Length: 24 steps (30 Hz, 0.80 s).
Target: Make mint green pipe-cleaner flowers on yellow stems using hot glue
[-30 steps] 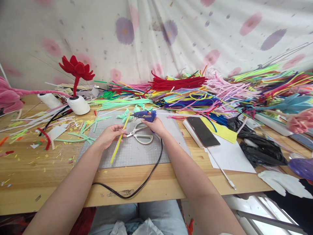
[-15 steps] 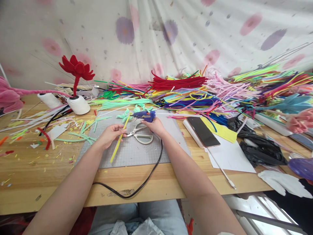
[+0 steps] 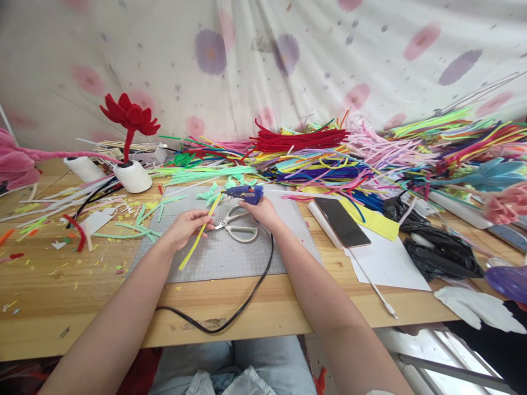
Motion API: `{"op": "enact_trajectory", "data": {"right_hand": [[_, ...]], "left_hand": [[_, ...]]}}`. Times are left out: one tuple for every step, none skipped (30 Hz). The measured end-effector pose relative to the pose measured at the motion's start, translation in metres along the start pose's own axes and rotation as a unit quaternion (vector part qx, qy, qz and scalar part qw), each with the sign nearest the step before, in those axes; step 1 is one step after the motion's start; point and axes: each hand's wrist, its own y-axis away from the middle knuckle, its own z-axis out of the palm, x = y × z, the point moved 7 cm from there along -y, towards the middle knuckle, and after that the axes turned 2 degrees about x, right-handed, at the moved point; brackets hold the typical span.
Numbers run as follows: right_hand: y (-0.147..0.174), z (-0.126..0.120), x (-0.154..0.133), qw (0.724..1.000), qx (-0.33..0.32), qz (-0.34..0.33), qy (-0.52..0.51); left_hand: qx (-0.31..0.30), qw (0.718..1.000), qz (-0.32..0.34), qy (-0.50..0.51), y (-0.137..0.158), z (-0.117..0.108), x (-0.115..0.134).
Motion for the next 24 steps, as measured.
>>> {"op": "enact_trajectory", "data": {"right_hand": [[0.0, -0.0006, 0.0003, 1.0, 0.002, 0.003, -0.002], [0.0002, -0.001, 0.0005, 1.0, 0.001, 0.005, -0.004], [0.0006, -0.0012, 0.0005, 1.0, 0.0, 0.008, -0.004], [0.0011, -0.0014, 0.0005, 1.0, -0.001, 0.01, -0.004], [0.0015, -0.0016, 0.0001, 1.0, -0.002, 0.011, -0.003], [0.0019, -0.0016, -0.0003, 1.0, -0.004, 0.01, -0.002], [0.0022, -0.0016, -0.0006, 1.0, -0.005, 0.008, -0.001], [0.0022, -0.0016, -0.0007, 1.0, -0.006, 0.007, 0.0], [0.002, -0.0015, -0.0006, 1.0, -0.006, 0.006, 0.0], [0.0015, -0.0016, -0.0002, 1.0, -0.005, 0.005, 0.0], [0.0009, -0.0017, 0.0006, 1.0, -0.003, 0.005, 0.0], [0.0003, -0.0017, 0.0016, 1.0, 0.0, 0.006, 0.001], [-0.0003, -0.0016, 0.0027, 1.0, 0.001, 0.007, 0.001], [-0.0007, -0.0011, 0.0035, 1.0, 0.001, 0.008, 0.001], [-0.0009, -0.0004, 0.0042, 1.0, -0.001, 0.009, 0.002], [-0.001, 0.0002, 0.0044, 1.0, -0.003, 0.008, 0.002], [-0.0008, 0.0009, 0.0041, 1.0, -0.005, 0.005, 0.002], [-0.0006, 0.0013, 0.0036, 1.0, -0.007, 0.003, 0.003], [-0.0004, 0.0014, 0.003, 1.0, -0.007, 0.001, 0.003], [-0.0002, 0.0012, 0.0024, 1.0, -0.006, 0.001, 0.003], [0.0, 0.0007, 0.0019, 1.0, -0.004, 0.002, 0.003], [0.0002, 0.0002, 0.0016, 1.0, -0.002, 0.003, 0.002], [0.0003, -0.0002, 0.0014, 1.0, -0.001, 0.006, 0.002], [0.0005, -0.0005, 0.0013, 1.0, 0.0, 0.009, 0.003]], "left_hand": [[-0.001, 1.0, -0.002, 0.002, -0.0001, -0.0001, -0.0003], [-0.003, 1.0, -0.004, 0.004, -0.0003, -0.0002, -0.0007], [-0.004, 1.0, -0.006, 0.006, -0.0005, -0.0003, -0.0011], [-0.006, 1.0, -0.007, 0.008, -0.0007, -0.0004, -0.0015], [-0.007, 1.0, -0.009, 0.01, -0.001, -0.0005, -0.002], [-0.007, 1.0, -0.01, 0.011, -0.0013, -0.0006, -0.0023], [-0.009, 1.0, -0.011, 0.013, -0.0016, -0.0006, -0.0026], [-0.011, 1.0, -0.012, 0.015, -0.0018, -0.0004, -0.0029], [-0.012, 1.0, -0.013, 0.016, -0.002, -0.0003, -0.0032], [-0.014, 1.0, -0.014, 0.017, -0.0021, -0.0001, -0.0033], [-0.015, 1.0, -0.015, 0.018, -0.0021, 0.0001, -0.0033], [-0.017, 1.0, -0.017, 0.019, -0.002, 0.0003, -0.0032], [-0.019, 0.999, -0.019, 0.021, -0.0019, 0.0005, -0.0032], [-0.021, 0.999, -0.021, 0.023, -0.0016, 0.0007, -0.003], [-0.023, 0.999, -0.023, 0.025, -0.0013, 0.001, -0.0029], [-0.024, 0.999, -0.025, 0.028, -0.0009, 0.0012, -0.0028], [-0.025, 0.999, -0.026, 0.031, -0.0006, 0.0012, -0.0025], [-0.025, 0.999, -0.027, 0.034, -0.0003, 0.0013, -0.0023], [-0.026, 0.999, -0.027, 0.037, -0.0001, 0.0013, -0.002], [-0.028, 0.998, -0.027, 0.039, 0.0002, 0.0014, -0.0017], [-0.029, 0.998, -0.027, 0.041, 0.0004, 0.0015, -0.0013], [-0.031, 0.998, -0.026, 0.042, 0.0005, 0.0017, -0.001], [-0.033, 0.998, -0.027, 0.043, 0.0007, 0.0019, -0.0008], [-0.035, 0.998, -0.027, 0.043, 0.0009, 0.0021, -0.0007]]}}
